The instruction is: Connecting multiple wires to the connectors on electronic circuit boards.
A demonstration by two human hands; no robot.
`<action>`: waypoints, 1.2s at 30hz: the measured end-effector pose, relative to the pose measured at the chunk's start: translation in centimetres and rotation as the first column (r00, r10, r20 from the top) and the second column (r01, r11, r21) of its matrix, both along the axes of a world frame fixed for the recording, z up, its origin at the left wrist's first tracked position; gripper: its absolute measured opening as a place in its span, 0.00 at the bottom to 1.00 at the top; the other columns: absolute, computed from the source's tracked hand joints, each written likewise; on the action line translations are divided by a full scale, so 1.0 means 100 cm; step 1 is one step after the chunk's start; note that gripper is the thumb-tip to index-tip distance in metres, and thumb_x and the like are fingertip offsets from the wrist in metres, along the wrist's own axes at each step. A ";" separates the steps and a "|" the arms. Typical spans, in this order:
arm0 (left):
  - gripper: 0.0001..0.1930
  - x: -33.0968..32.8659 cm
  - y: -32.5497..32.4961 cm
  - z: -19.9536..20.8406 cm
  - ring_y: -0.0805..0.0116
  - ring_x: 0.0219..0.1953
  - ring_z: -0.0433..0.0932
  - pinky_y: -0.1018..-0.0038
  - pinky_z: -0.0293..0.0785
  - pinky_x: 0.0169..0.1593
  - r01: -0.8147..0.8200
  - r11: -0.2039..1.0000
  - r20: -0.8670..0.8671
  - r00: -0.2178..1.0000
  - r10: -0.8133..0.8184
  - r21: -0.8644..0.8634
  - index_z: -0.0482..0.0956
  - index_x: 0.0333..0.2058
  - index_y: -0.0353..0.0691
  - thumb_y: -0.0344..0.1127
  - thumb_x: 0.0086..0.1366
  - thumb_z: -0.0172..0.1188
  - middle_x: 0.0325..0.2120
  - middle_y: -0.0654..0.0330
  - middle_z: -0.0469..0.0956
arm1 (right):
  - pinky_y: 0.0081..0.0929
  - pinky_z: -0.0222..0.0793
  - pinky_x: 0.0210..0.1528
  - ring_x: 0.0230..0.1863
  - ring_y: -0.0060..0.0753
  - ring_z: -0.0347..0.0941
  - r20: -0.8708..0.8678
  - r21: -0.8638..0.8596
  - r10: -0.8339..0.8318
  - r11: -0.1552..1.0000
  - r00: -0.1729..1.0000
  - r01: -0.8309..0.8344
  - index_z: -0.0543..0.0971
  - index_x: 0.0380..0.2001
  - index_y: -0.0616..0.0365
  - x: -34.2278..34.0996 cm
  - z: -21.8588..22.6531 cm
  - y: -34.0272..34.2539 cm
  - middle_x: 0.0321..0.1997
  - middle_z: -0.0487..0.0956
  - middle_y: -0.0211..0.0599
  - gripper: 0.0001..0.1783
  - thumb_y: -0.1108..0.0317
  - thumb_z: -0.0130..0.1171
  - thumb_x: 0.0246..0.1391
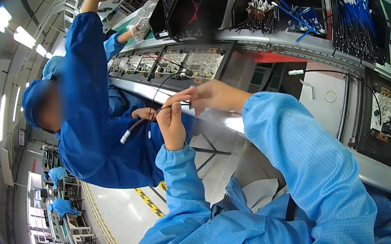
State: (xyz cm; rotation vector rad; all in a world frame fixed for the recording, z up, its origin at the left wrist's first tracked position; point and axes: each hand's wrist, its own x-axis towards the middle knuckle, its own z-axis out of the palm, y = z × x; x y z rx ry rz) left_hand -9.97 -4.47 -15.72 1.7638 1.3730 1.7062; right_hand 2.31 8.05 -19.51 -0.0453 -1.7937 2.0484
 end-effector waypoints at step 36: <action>0.08 -0.024 0.016 -0.041 0.66 0.37 0.77 0.73 0.75 0.44 -0.233 0.971 0.132 0.966 0.224 0.052 0.73 0.35 0.28 0.27 0.69 0.47 0.33 0.53 0.76 | 0.18 0.59 0.39 0.33 0.19 0.62 -0.249 0.186 -0.790 0.529 0.560 0.828 0.80 0.32 0.61 -0.013 -0.004 0.024 0.31 0.69 0.25 0.13 0.62 0.54 0.61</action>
